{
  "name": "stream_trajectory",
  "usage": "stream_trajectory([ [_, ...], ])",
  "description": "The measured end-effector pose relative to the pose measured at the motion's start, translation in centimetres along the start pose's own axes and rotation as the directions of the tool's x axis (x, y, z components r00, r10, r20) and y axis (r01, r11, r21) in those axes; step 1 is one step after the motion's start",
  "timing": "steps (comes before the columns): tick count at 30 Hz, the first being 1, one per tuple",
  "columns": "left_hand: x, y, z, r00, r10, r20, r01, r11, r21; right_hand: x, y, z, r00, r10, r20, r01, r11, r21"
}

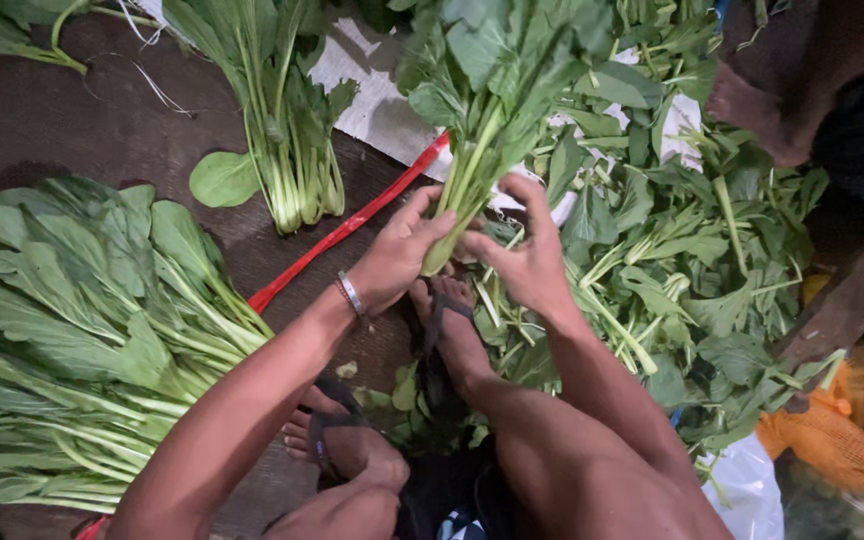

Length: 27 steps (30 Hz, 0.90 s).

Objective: The person gathers leafy green vegetables, aligns the stems, and ties them into bundles using red plastic ties. The person repeats this process multiple times, placing each completed bundle on the floor.

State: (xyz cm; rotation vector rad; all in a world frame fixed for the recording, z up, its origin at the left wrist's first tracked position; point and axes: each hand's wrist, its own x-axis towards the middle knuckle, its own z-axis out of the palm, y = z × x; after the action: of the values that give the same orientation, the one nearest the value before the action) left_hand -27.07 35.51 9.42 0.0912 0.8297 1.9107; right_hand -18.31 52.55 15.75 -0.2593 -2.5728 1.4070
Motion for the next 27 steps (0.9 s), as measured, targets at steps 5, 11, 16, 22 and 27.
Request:
stream_trajectory([
  [5,-0.4,0.1,0.1,1.000,0.001,0.000,-0.001,1.000,0.029,0.7,0.2,0.2,0.970,0.211,0.118,-0.219,0.974,0.064],
  [11,-0.7,0.5,-0.7,0.990,0.142,-0.007,-0.139,0.976,0.170,1.4,-2.5,-0.5,0.888,0.254,0.383,-0.280,0.960,0.013],
  [16,-0.1,-0.4,-1.1,0.971,0.218,-0.097,-0.185,0.944,0.272,1.0,-4.9,-0.1,0.925,0.180,0.335,-0.137,0.980,-0.147],
  [22,0.6,1.2,-2.8,0.930,0.263,-0.258,-0.191,0.943,0.273,-0.4,-5.4,-5.4,0.753,0.096,0.651,-0.029,0.993,-0.113],
  [27,-1.5,5.0,-3.1,0.990,0.140,-0.034,-0.142,0.988,-0.069,-0.9,-4.1,-11.8,0.895,0.298,0.333,0.004,0.739,-0.674],
])
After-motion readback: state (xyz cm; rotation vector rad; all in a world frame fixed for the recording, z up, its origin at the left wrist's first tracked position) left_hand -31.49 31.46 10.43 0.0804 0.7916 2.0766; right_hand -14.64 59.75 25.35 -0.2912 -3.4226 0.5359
